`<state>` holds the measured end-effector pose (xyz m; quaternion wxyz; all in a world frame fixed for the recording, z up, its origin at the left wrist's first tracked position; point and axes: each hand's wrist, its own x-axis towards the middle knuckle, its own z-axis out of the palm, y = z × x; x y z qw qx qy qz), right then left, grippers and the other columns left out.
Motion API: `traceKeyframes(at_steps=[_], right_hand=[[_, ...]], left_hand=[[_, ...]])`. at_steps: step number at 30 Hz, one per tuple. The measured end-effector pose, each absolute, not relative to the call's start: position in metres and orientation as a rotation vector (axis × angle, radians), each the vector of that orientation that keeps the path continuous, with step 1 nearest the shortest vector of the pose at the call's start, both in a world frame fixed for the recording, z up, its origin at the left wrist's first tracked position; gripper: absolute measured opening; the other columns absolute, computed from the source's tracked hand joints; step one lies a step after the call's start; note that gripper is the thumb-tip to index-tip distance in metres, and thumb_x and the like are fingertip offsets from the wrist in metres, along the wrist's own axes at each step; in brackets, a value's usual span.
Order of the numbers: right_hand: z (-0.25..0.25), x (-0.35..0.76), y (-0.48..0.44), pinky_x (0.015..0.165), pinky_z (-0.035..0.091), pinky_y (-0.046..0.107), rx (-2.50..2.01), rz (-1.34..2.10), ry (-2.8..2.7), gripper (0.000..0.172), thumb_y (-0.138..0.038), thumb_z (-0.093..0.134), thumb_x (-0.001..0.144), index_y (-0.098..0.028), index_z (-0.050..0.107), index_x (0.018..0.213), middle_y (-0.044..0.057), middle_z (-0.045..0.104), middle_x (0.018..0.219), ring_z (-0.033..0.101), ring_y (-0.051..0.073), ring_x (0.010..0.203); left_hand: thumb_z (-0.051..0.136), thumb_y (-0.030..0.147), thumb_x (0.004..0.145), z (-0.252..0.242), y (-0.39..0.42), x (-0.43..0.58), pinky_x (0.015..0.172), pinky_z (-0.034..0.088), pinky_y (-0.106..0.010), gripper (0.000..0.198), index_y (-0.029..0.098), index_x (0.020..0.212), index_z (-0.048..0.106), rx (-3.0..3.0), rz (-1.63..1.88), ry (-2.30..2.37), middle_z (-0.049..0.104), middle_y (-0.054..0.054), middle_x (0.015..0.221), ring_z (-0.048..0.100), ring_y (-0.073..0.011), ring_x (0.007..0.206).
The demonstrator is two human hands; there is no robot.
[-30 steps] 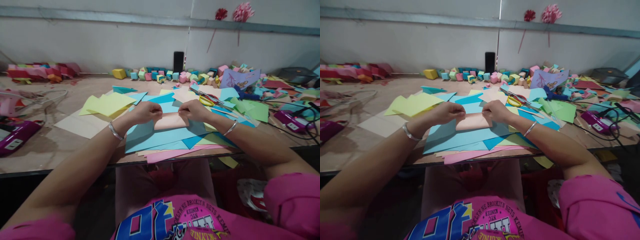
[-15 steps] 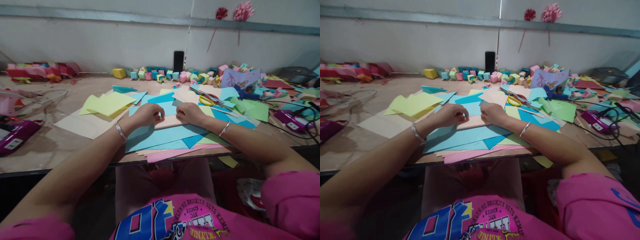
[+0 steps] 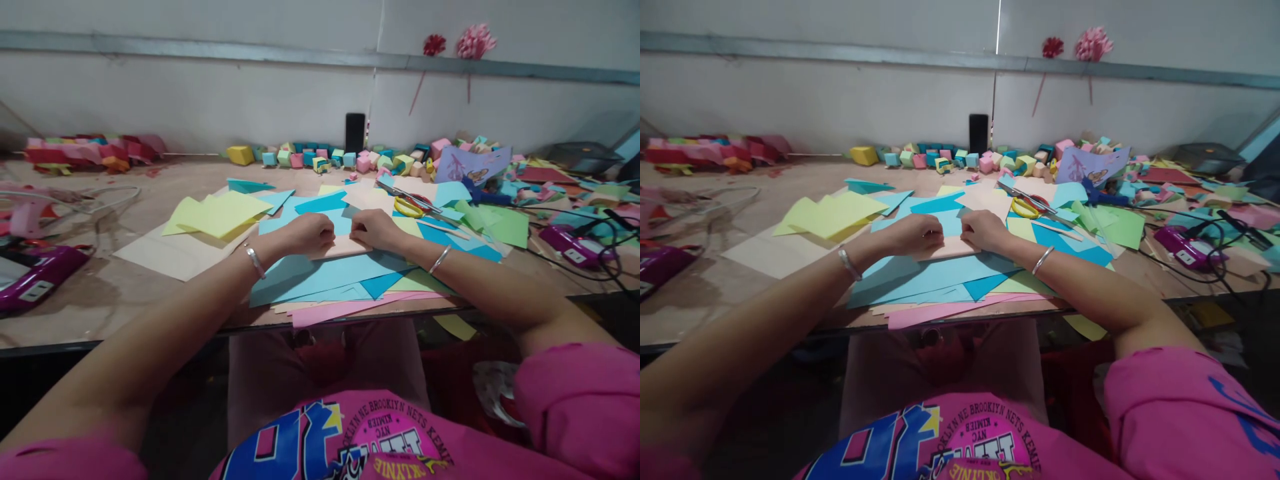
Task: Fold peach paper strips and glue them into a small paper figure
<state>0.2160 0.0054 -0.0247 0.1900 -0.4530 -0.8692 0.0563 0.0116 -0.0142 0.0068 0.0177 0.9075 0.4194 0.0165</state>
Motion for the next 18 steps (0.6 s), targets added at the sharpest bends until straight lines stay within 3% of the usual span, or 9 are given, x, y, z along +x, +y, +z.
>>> traceKeyframes(at_steps=[5, 9, 18], right_hand=[[-0.027, 0.216, 0.008, 0.064, 0.035, 0.022, -1.274, 0.167, -2.432, 0.008, -0.021, 0.064, 0.078, -0.017, 0.067, 0.072, 0.002, 0.069, 0.076, 0.059, 0.014, 0.074], [-0.026, 0.216, 0.008, 0.064, 0.035, 0.022, -1.274, 0.183, -2.430, 0.007, -0.019, 0.064, 0.077, -0.016, 0.067, 0.072, 0.002, 0.068, 0.076, 0.058, 0.014, 0.073], [-0.024, 0.215, 0.007, 0.060, 0.033, 0.022, -1.291, 0.236, -2.412, 0.006, -0.018, 0.066, 0.076, -0.016, 0.068, 0.070, 0.001, 0.067, 0.071, 0.056, 0.012, 0.068]], left_hand=[[0.038, 0.037, 0.093, 0.001, -0.018, 0.037, 0.059, 0.037, -0.032, 0.044, 0.009, 0.084, 0.071, 2.777, -0.032, 1.627, 0.067, -0.017, 0.078, 0.063, -0.0275, 0.074], [0.035, 0.034, 0.095, -0.009, -0.027, 0.047, 0.062, 0.040, -0.034, 0.044, 0.007, 0.093, 0.069, 2.818, -0.064, 1.704, 0.066, -0.021, 0.088, 0.064, -0.0326, 0.084], [0.033, 0.036, 0.098, -0.018, -0.041, 0.033, 0.071, 0.040, -0.034, 0.035, 0.010, 0.106, 0.055, 2.948, -0.074, 1.628, 0.058, -0.015, 0.103, 0.058, -0.0274, 0.094]])
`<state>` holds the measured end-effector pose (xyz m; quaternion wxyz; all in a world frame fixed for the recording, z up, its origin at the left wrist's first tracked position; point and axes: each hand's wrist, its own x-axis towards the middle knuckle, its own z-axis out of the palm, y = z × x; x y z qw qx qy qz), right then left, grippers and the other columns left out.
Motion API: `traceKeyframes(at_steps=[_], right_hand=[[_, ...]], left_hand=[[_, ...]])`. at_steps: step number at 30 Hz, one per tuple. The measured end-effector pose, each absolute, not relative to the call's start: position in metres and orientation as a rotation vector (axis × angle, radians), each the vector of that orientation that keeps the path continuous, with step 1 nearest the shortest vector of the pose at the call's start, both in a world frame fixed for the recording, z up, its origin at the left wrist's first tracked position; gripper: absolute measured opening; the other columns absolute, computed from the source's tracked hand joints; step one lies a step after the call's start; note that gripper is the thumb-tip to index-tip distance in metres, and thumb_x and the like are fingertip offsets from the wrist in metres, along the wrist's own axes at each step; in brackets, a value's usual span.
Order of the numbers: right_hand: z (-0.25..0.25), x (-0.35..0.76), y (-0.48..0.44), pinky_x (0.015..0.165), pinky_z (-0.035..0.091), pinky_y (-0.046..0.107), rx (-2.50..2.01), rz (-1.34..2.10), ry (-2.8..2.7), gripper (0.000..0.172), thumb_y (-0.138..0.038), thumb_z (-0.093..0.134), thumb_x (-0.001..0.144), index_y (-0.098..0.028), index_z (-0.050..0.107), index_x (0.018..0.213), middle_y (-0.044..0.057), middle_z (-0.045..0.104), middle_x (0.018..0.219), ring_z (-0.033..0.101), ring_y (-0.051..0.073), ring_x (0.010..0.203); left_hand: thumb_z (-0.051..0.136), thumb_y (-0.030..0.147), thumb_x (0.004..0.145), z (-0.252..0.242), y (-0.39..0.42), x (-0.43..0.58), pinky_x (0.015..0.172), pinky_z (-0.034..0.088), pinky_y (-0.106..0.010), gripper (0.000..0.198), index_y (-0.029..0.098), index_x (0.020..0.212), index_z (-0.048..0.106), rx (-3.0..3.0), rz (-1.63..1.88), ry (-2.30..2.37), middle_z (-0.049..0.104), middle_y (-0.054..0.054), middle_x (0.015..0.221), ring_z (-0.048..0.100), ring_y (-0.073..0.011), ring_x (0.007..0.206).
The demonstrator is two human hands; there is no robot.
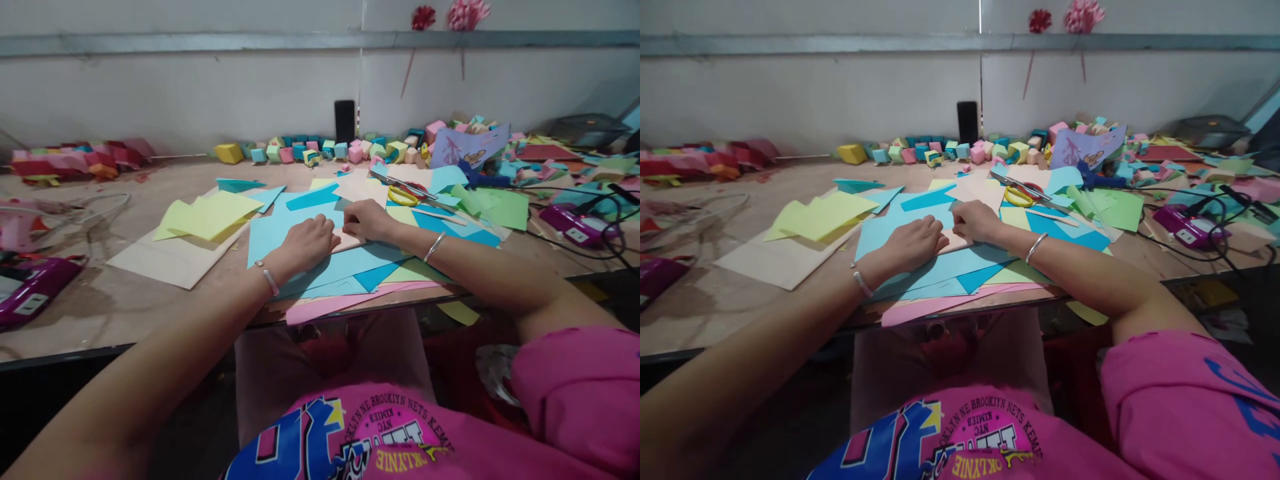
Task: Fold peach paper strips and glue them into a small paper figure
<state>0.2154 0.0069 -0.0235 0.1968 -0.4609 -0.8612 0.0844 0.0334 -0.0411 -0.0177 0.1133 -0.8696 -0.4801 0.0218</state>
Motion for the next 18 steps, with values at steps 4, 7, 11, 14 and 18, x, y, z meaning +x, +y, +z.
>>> traceKeyframes(at_steps=[4, 7, 11, 14, 18], right_hand=[[-0.022, 0.216, 0.006, 0.060, 0.033, 0.022, -1.293, 0.251, -2.415, 0.010, -0.019, 0.066, 0.077, -0.016, 0.067, 0.068, 0.000, 0.067, 0.068, 0.056, 0.011, 0.066], [-0.021, 0.215, 0.006, 0.060, 0.033, 0.022, -1.300, 0.253, -2.422, 0.008, -0.019, 0.067, 0.077, -0.016, 0.069, 0.070, 0.001, 0.068, 0.070, 0.056, 0.012, 0.067], [-0.022, 0.215, 0.008, 0.062, 0.034, 0.023, -1.303, 0.244, -2.428, 0.005, -0.021, 0.068, 0.077, -0.017, 0.070, 0.074, 0.002, 0.069, 0.075, 0.058, 0.013, 0.071], [-0.022, 0.214, 0.009, 0.063, 0.035, 0.023, -1.304, 0.236, -2.429, 0.004, -0.020, 0.068, 0.076, -0.017, 0.070, 0.076, 0.002, 0.070, 0.077, 0.059, 0.014, 0.075], [-0.021, 0.214, 0.008, 0.063, 0.034, 0.023, -1.311, 0.226, -2.429, 0.004, -0.020, 0.069, 0.076, -0.016, 0.070, 0.077, 0.003, 0.070, 0.079, 0.060, 0.015, 0.077]], left_hand=[[0.037, 0.040, 0.096, -0.013, -0.045, 0.029, 0.076, 0.040, -0.035, 0.036, 0.010, 0.104, 0.054, -2.598, 0.081, -1.381, 0.056, -0.015, 0.105, 0.055, -0.0277, 0.097], [0.039, 0.044, 0.095, -0.008, -0.045, 0.027, 0.079, 0.040, -0.036, 0.036, 0.011, 0.099, 0.054, -2.665, 0.100, -1.358, 0.055, -0.014, 0.102, 0.054, -0.0278, 0.098], [0.044, 0.048, 0.092, -0.004, -0.041, 0.024, 0.079, 0.041, -0.037, 0.037, 0.012, 0.097, 0.052, -2.765, 0.107, -1.370, 0.054, -0.014, 0.100, 0.054, -0.0288, 0.096], [0.049, 0.047, 0.088, 0.000, -0.036, 0.018, 0.079, 0.042, -0.035, 0.034, 0.014, 0.096, 0.051, -2.867, 0.114, -1.379, 0.054, -0.012, 0.098, 0.055, -0.0263, 0.093], [0.049, 0.041, 0.087, 0.004, -0.029, 0.009, 0.076, 0.043, -0.028, 0.025, 0.017, 0.096, 0.053, -3.032, 0.124, -1.341, 0.056, -0.008, 0.097, 0.055, -0.0190, 0.088]])
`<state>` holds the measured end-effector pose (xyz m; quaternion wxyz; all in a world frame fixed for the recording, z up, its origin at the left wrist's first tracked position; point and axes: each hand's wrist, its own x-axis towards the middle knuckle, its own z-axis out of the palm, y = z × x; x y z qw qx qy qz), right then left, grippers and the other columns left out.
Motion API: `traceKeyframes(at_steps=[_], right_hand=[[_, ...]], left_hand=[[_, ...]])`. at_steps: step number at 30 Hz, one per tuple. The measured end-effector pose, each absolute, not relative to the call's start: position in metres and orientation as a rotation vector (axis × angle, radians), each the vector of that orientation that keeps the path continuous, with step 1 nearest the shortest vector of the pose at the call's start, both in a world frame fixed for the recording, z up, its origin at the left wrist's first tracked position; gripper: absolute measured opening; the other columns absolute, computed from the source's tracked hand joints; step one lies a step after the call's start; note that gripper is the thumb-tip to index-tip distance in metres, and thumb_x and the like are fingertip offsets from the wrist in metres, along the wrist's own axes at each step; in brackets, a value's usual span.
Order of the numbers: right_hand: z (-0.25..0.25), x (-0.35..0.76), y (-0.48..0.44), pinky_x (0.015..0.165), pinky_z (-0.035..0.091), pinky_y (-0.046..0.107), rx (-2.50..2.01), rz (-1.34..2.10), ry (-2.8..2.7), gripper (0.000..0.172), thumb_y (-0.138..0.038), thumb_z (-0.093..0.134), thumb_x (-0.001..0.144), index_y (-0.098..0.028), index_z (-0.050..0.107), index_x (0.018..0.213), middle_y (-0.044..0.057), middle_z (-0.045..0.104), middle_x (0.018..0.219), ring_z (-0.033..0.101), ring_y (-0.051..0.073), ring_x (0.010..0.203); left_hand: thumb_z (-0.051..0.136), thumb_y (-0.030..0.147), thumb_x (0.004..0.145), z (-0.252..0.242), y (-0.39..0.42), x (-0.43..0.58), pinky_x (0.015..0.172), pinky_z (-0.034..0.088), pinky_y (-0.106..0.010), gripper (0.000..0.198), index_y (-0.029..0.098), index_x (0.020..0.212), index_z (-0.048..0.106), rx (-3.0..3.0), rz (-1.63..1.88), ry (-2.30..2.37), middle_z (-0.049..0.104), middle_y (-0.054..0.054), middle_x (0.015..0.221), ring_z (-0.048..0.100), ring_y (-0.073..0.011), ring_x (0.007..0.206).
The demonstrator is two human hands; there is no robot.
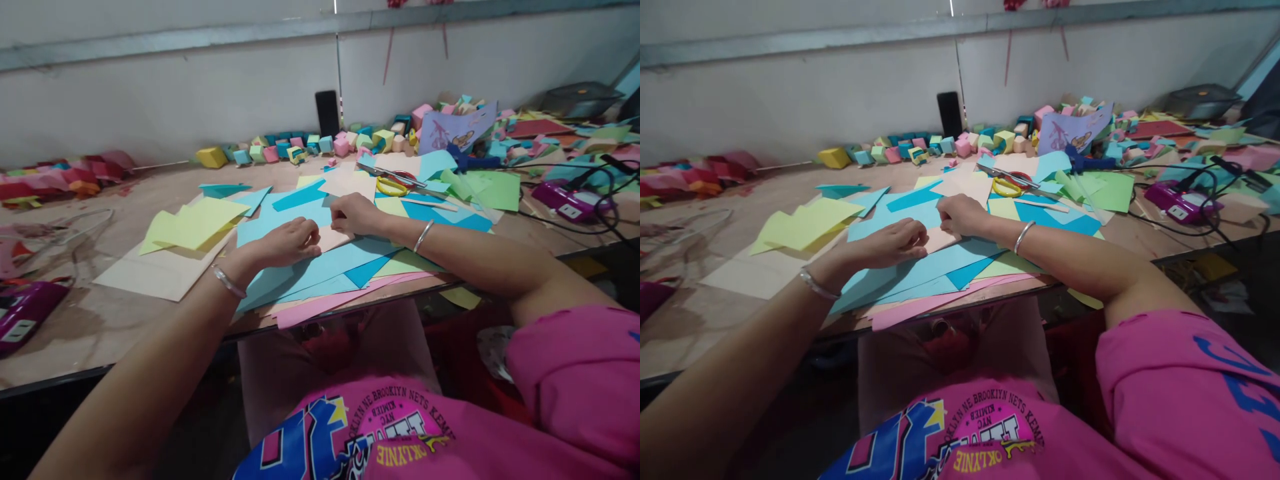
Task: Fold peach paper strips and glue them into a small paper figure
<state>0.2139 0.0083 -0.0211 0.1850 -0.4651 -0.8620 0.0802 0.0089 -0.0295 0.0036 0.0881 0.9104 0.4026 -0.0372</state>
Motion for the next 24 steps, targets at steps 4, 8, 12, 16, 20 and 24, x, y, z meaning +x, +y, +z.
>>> traceKeyframes(at_steps=[4, 8, 12, 16, 20, 24], right_hand=[[-0.022, 0.214, 0.009, 0.062, 0.033, 0.023, -1.310, 0.201, -2.446, 0.005, -0.021, 0.068, 0.077, -0.016, 0.069, 0.078, 0.003, 0.070, 0.080, 0.059, 0.014, 0.077], [-0.022, 0.215, 0.008, 0.062, 0.033, 0.024, -1.303, 0.143, -2.492, 0.006, -0.020, 0.065, 0.078, -0.017, 0.069, 0.080, 0.003, 0.068, 0.081, 0.058, 0.014, 0.077], [-0.012, 0.219, 0.001, 0.062, 0.031, 0.026, -1.296, 0.025, -2.551, 0.009, -0.015, 0.060, 0.080, -0.014, 0.068, 0.083, 0.008, 0.066, 0.092, 0.056, 0.017, 0.082], [0.009, 0.221, -0.022, 0.068, 0.028, 0.031, -1.090, -0.322, -2.759, 0.020, -0.006, 0.047, 0.087, -0.010, 0.067, 0.087, 0.015, 0.062, 0.102, 0.052, 0.022, 0.093], [0.021, 0.213, -0.056, 0.065, 0.025, 0.032, -0.807, -0.501, -3.006, 0.028, -0.012, 0.040, 0.094, -0.013, 0.067, 0.090, 0.012, 0.065, 0.091, 0.053, 0.020, 0.084], [0.017, 0.203, -0.080, 0.060, 0.022, 0.032, -0.823, -0.437, -3.143, 0.024, -0.004, 0.045, 0.088, -0.014, 0.067, 0.085, 0.010, 0.067, 0.081, 0.053, 0.017, 0.071]], left_hand=[[0.044, 0.036, 0.089, 0.001, -0.024, 0.007, 0.071, 0.041, -0.026, 0.026, 0.018, 0.105, 0.055, 2.667, -0.058, 1.205, 0.057, -0.007, 0.094, 0.054, -0.0174, 0.082], [0.048, 0.042, 0.089, -0.003, -0.021, 0.006, 0.068, 0.038, -0.026, 0.042, 0.021, 0.125, 0.051, 2.677, -0.049, 1.160, 0.054, -0.006, 0.086, 0.051, -0.0183, 0.079], [0.046, 0.045, 0.092, -0.004, -0.021, 0.000, 0.073, 0.039, -0.026, 0.049, 0.021, 0.135, 0.046, 2.708, -0.016, 0.973, 0.050, -0.004, 0.080, 0.048, -0.0189, 0.082], [0.045, 0.046, 0.093, -0.005, -0.021, -0.003, 0.073, 0.038, -0.026, 0.041, 0.022, 0.125, 0.054, 2.760, 0.031, 0.879, 0.046, -0.003, 0.073, 0.046, -0.0201, 0.084], [0.047, 0.044, 0.092, -0.006, -0.020, -0.002, 0.069, 0.037, -0.024, 0.034, 0.021, 0.114, 0.060, 2.743, 0.012, 0.903, 0.043, -0.003, 0.077, 0.045, -0.0171, 0.075], [0.047, 0.043, 0.091, -0.006, -0.021, -0.001, 0.071, 0.038, -0.025, 0.041, 0.022, 0.126, 0.055, 2.725, 0.019, 0.929, 0.043, -0.002, 0.074, 0.046, -0.0196, 0.079]])
